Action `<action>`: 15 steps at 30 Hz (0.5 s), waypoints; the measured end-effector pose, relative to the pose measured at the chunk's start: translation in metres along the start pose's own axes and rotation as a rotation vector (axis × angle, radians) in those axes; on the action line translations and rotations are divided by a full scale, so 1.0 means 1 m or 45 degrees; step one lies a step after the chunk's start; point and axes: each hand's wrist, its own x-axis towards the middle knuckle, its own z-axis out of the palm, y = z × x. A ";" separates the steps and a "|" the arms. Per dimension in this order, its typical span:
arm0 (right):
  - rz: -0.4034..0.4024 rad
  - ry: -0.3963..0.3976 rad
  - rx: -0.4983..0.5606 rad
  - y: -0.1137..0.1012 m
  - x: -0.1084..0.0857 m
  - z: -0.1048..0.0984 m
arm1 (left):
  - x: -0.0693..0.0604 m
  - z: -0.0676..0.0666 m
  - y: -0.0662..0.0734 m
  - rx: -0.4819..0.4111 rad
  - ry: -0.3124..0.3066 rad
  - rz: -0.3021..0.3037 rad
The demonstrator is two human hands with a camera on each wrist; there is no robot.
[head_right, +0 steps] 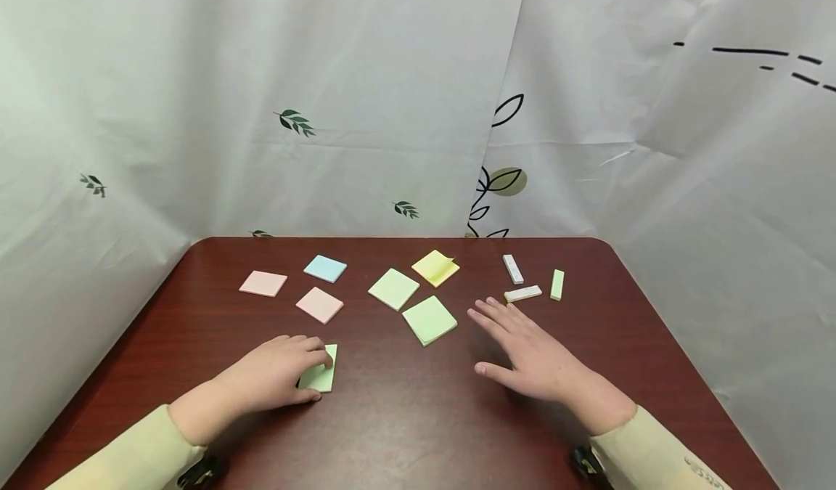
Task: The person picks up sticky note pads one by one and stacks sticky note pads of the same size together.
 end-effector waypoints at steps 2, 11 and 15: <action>-0.004 0.001 0.003 0.000 0.000 0.000 | 0.000 0.000 0.000 0.007 0.001 0.006; -0.009 0.009 -0.015 0.000 -0.002 0.001 | 0.001 0.003 0.000 0.082 0.017 0.047; -0.007 0.006 -0.017 0.000 -0.002 0.001 | 0.002 0.002 0.001 0.102 0.028 0.058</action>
